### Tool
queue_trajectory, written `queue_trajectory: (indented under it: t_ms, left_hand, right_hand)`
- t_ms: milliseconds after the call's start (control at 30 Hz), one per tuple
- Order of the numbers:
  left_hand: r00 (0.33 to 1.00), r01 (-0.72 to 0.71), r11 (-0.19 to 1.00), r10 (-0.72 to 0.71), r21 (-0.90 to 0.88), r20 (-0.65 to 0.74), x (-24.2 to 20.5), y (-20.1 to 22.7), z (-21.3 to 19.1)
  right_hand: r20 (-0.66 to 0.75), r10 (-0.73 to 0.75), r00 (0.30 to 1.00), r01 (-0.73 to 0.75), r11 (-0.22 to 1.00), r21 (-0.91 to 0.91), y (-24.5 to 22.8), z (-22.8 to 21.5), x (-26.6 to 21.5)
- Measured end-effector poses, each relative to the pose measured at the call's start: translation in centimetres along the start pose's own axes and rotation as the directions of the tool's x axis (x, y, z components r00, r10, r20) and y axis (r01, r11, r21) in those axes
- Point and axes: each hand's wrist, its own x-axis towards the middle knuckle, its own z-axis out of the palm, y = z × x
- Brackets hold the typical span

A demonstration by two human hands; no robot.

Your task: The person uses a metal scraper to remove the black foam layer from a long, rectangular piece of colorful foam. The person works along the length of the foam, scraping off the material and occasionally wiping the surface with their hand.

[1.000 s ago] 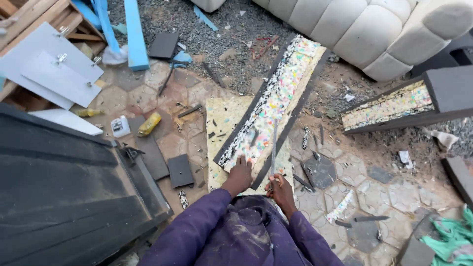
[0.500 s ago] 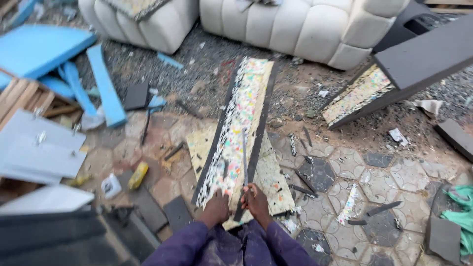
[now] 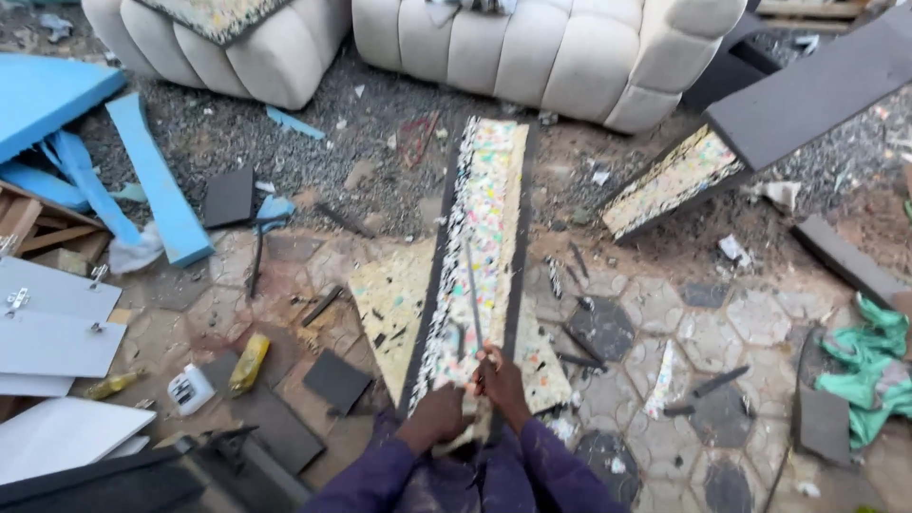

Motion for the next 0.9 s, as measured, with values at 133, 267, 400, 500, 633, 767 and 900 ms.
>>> queue_trajectory:
  t_ms: [133,267,400,500,633,767,900]
  left_hand:
    - [0.998,0.021,0.993,-0.015,-0.112,0.053,-0.4,-4.7,-6.0]
    - [0.960,-0.158,0.978,0.119,-0.138,-0.252,-2.4,-9.6,-9.6]
    - [0.960,-0.142,0.882,0.012,-0.449,-0.281,-6.9,-11.0,-19.2]
    - [0.972,-0.143,0.882,0.041,-0.449,-0.230,-7.2,-13.6,-19.5]
    - [0.979,-0.143,0.912,0.072,-0.384,-0.193,-5.9,-15.6,-19.3]
    - [0.978,-0.150,0.900,0.074,-0.410,-0.196,-5.8,-15.8,-19.9]
    - [0.985,-0.131,0.910,0.075,-0.394,-0.154,-6.0,-16.4,-20.9]
  right_hand:
    - [0.035,-0.049,0.998,0.050,0.998,-0.039,-0.6,3.0,1.4]
    - [-0.106,-0.090,0.990,0.082,0.994,-0.077,1.4,6.9,2.9]
    - [-0.201,-0.072,0.977,0.058,0.995,-0.075,-3.4,9.3,3.4]
    - [-0.123,-0.143,0.982,0.134,0.988,-0.079,-3.6,9.4,5.0]
    - [-0.179,-0.180,0.967,0.162,0.981,-0.110,-4.8,9.9,7.7]
    - [-0.251,-0.201,0.947,0.188,0.979,-0.075,-5.5,10.2,8.8]
    - [-0.307,-0.215,0.927,0.214,0.976,-0.038,-7.0,11.0,8.1]
